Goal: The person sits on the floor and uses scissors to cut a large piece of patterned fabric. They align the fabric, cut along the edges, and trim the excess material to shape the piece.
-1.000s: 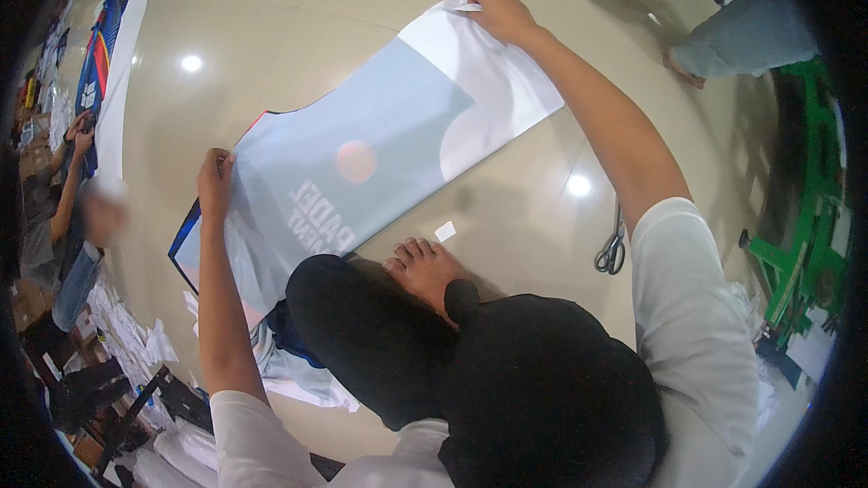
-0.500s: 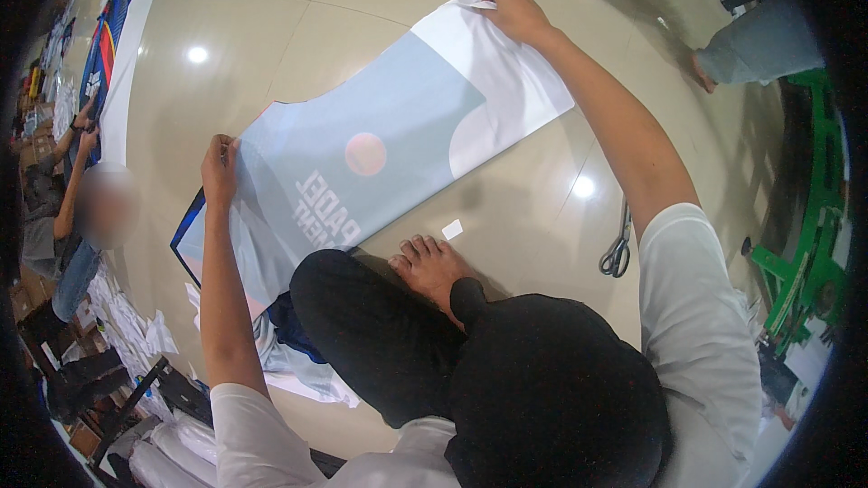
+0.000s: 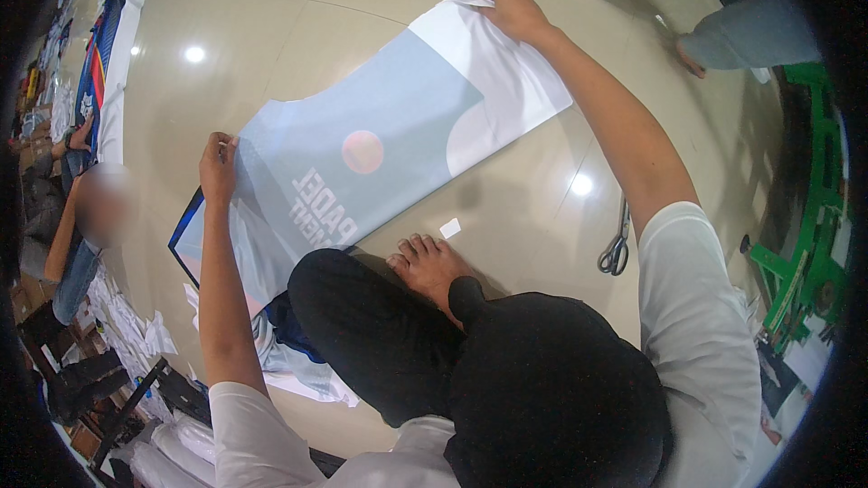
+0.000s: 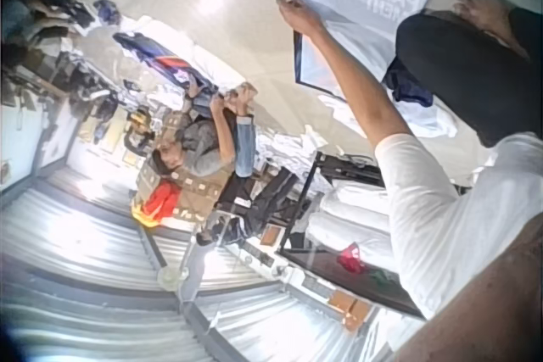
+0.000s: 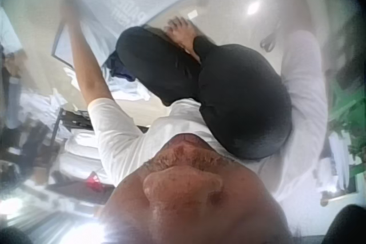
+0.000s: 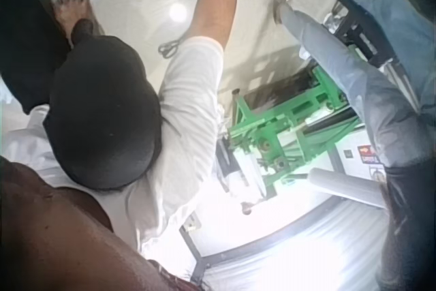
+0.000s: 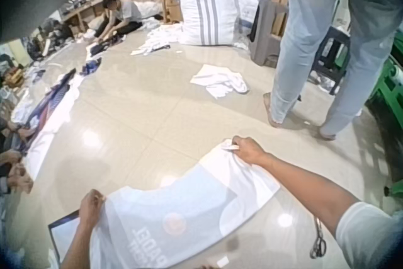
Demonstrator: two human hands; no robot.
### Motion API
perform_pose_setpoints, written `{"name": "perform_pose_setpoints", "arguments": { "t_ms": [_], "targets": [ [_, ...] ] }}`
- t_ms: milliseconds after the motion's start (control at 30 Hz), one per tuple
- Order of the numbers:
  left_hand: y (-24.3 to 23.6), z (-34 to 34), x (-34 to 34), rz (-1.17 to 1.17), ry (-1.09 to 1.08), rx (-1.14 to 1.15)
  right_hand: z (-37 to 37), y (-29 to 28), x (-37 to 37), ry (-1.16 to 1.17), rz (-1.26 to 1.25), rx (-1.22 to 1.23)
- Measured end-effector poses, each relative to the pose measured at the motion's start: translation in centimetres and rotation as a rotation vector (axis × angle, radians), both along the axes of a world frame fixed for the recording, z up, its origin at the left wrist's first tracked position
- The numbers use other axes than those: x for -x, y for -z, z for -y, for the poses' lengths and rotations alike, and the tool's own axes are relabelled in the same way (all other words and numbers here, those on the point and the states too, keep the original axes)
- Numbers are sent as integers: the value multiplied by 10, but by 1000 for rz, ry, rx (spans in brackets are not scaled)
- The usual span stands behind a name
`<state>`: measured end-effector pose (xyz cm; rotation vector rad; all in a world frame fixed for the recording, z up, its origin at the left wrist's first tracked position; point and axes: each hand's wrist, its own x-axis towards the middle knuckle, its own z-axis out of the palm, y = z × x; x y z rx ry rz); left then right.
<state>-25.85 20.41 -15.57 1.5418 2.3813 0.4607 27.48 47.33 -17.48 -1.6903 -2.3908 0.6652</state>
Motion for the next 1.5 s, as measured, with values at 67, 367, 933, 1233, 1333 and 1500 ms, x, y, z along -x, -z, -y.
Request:
{"name": "perform_pose_setpoints", "arguments": {
  "t_ms": [67,367,933,1233,1333,1500],
  "targets": [
    [0,1,1,5,4,-17,0,0,0,-8,-7,-15],
    [10,5,-29,-290,15,-222,11,-10,6,118,54,-153],
    [26,17,-145,-171,327,-14,83,8,21,-105,-45,-456],
    [26,14,-150,-187,342,-32,117,25,2,76,116,-337],
    [27,15,-147,-192,342,-41,127,24,-1,87,138,-330],
    [22,4,-167,-162,485,-53,136,22,-9,101,131,-336]
  ]
}}
